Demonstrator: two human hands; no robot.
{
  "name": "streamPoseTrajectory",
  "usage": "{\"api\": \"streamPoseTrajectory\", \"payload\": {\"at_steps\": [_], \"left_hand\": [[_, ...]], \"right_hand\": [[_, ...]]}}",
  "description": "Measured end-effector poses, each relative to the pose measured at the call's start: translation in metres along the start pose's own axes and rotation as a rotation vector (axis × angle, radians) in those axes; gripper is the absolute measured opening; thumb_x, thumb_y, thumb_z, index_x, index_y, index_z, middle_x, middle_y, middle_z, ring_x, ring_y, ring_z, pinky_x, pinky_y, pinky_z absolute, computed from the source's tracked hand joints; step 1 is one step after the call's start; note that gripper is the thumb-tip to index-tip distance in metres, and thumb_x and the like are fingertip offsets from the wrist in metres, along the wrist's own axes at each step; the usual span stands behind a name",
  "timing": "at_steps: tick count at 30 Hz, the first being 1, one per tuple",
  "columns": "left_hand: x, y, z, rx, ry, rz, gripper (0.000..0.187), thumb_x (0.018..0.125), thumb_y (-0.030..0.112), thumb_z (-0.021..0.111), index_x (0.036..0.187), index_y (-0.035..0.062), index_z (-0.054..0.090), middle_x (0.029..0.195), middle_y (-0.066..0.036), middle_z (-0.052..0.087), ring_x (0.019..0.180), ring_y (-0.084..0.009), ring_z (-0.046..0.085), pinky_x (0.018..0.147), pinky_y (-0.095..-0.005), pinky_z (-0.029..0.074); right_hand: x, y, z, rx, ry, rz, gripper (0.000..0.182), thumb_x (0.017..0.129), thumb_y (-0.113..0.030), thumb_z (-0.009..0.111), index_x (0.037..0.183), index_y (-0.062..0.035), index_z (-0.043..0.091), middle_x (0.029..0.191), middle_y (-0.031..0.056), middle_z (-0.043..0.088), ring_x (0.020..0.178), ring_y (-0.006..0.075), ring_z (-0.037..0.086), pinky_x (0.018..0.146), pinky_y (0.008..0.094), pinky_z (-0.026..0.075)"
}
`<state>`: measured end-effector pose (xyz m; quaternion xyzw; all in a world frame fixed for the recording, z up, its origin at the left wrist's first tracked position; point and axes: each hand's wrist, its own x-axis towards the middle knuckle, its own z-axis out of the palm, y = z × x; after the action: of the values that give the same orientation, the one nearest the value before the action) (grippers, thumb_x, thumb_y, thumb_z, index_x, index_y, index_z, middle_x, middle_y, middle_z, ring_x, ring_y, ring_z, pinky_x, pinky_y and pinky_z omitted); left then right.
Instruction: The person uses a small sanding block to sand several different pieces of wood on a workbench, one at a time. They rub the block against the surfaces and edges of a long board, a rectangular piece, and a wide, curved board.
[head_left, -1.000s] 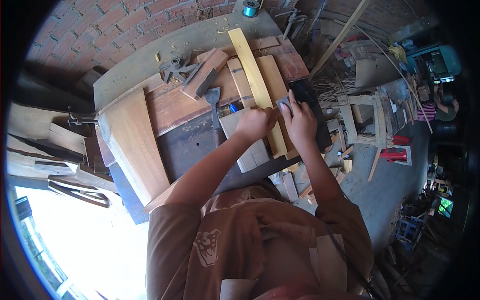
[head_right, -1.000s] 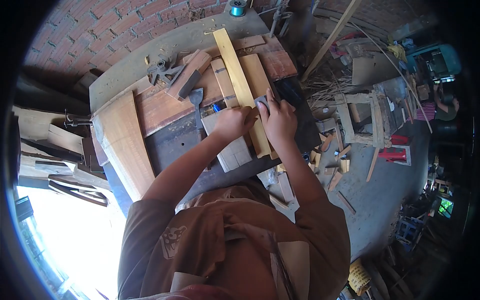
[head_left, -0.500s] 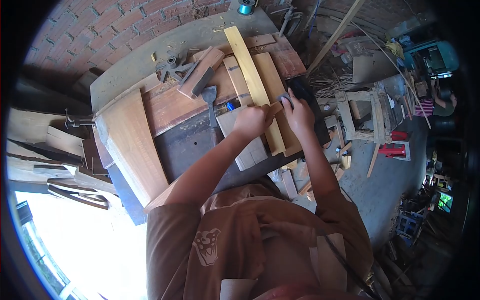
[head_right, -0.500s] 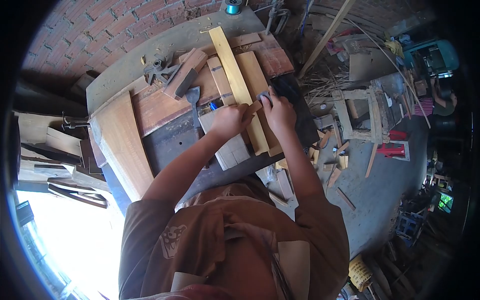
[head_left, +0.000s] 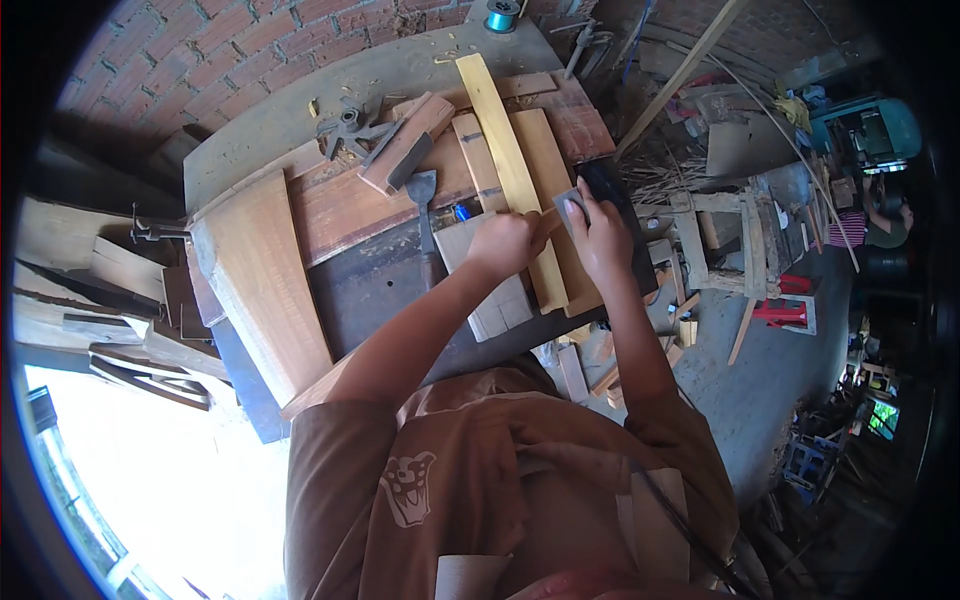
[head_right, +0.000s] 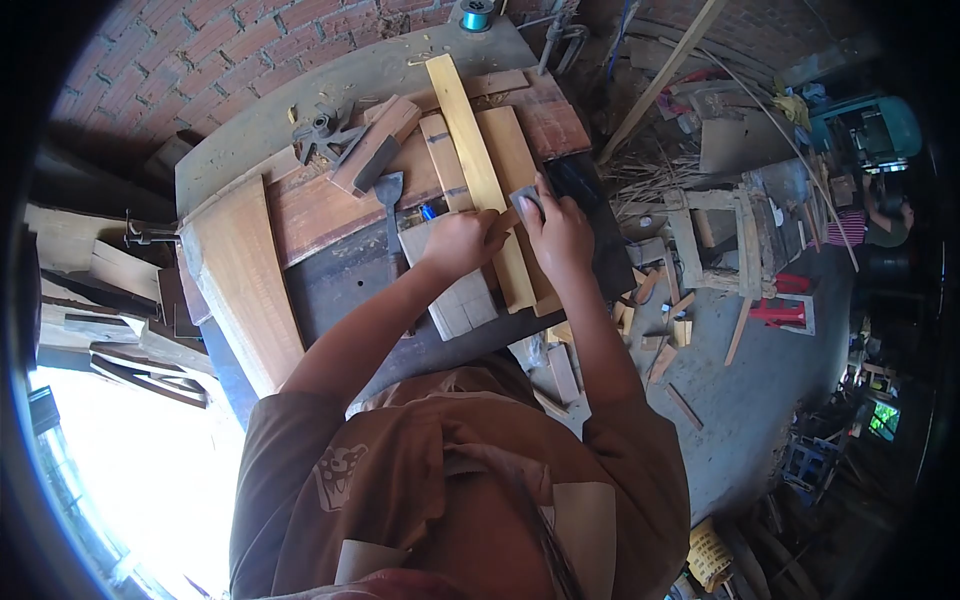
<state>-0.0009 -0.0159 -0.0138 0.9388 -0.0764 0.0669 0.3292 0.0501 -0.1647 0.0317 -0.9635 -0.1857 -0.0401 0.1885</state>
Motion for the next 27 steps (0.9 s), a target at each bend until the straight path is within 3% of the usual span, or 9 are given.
{"api": "streamPoseTrajectory", "payload": {"at_steps": [3,6,10,16,19,23,25,27], "left_hand": [[0.001,-0.002,-0.001,-0.003,0.008,-0.002,0.023,0.073,0.027,0.063,0.077,0.0055,0.057,0.065,-0.014,0.059,0.059,-0.0315,0.06,0.056,-0.0406,0.049],[-0.001,0.0,0.001,0.001,-0.021,0.003,0.023,0.074,0.027,0.062,0.076,0.0055,0.056,0.065,-0.014,0.059,0.059,-0.0313,0.06,0.055,-0.0406,0.049],[-0.001,0.002,-0.005,-0.001,-0.014,0.004,0.022,0.074,0.026,0.062,0.076,0.0055,0.056,0.065,-0.015,0.059,0.059,-0.0313,0.06,0.054,-0.0407,0.048],[0.0,0.001,-0.004,0.003,-0.022,-0.005,0.022,0.075,0.026,0.062,0.075,0.0053,0.056,0.065,-0.014,0.059,0.06,-0.0312,0.06,0.055,-0.0409,0.048],[0.0,-0.001,0.0,-0.037,0.023,0.024,0.022,0.075,0.026,0.062,0.075,0.0051,0.056,0.064,-0.014,0.059,0.059,-0.0315,0.06,0.055,-0.0414,0.048],[-0.001,-0.002,-0.001,-0.003,0.047,0.048,0.022,0.074,0.026,0.062,0.076,0.0049,0.056,0.063,-0.015,0.059,0.058,-0.0319,0.06,0.054,-0.0417,0.048],[-0.001,0.003,-0.003,-0.042,0.055,0.01,0.022,0.074,0.026,0.063,0.077,0.0047,0.055,0.062,-0.015,0.058,0.057,-0.0323,0.059,0.053,-0.0419,0.048],[-0.002,0.003,-0.004,-0.05,0.005,-0.006,0.022,0.075,0.025,0.063,0.077,0.0046,0.055,0.062,-0.016,0.058,0.057,-0.0326,0.06,0.053,-0.0419,0.048]], "right_hand": [[-0.004,-0.003,0.001,-0.156,0.013,-0.011,0.043,0.084,-0.039,0.052,0.121,-0.017,0.053,0.077,0.0124,0.055,0.073,0.0303,0.059,0.062,0.0406,0.048],[0.026,-0.016,0.01,-0.397,0.17,-0.234,0.042,0.08,-0.04,0.057,0.116,-0.0185,0.057,0.073,0.009,0.053,0.067,0.0241,0.056,0.056,0.0352,0.046],[0.011,-0.013,0.011,-0.389,0.257,-0.272,0.042,0.08,-0.039,0.057,0.117,-0.0186,0.056,0.071,0.0085,0.052,0.065,0.0241,0.056,0.056,0.0355,0.046],[0.004,-0.015,0.006,-0.329,0.145,-0.179,0.042,0.081,-0.038,0.057,0.118,-0.0191,0.056,0.07,0.0081,0.05,0.065,0.0242,0.055,0.055,0.0354,0.045],[0.025,-0.018,0.019,-0.374,0.259,-0.221,0.043,0.08,-0.039,0.057,0.118,-0.0191,0.056,0.069,0.008,0.049,0.063,0.0247,0.055,0.055,0.0352,0.045],[-0.01,-0.005,0.017,-0.266,0.333,-0.242,0.043,0.079,-0.04,0.058,0.117,-0.0189,0.058,0.069,0.0084,0.05,0.061,0.0256,0.055,0.057,0.0356,0.046],[-0.013,-0.005,0.009,-0.232,0.331,-0.25,0.043,0.079,-0.04,0.058,0.116,-0.0187,0.058,0.069,0.0083,0.05,0.062,0.0257,0.055,0.058,0.0361,0.046],[-0.007,-0.011,0.005,-0.245,0.172,-0.142,0.042,0.079,-0.041,0.059,0.114,-0.0179,0.059,0.071,0.0091,0.052,0.063,0.0263,0.056,0.057,0.0381,0.047]]}}
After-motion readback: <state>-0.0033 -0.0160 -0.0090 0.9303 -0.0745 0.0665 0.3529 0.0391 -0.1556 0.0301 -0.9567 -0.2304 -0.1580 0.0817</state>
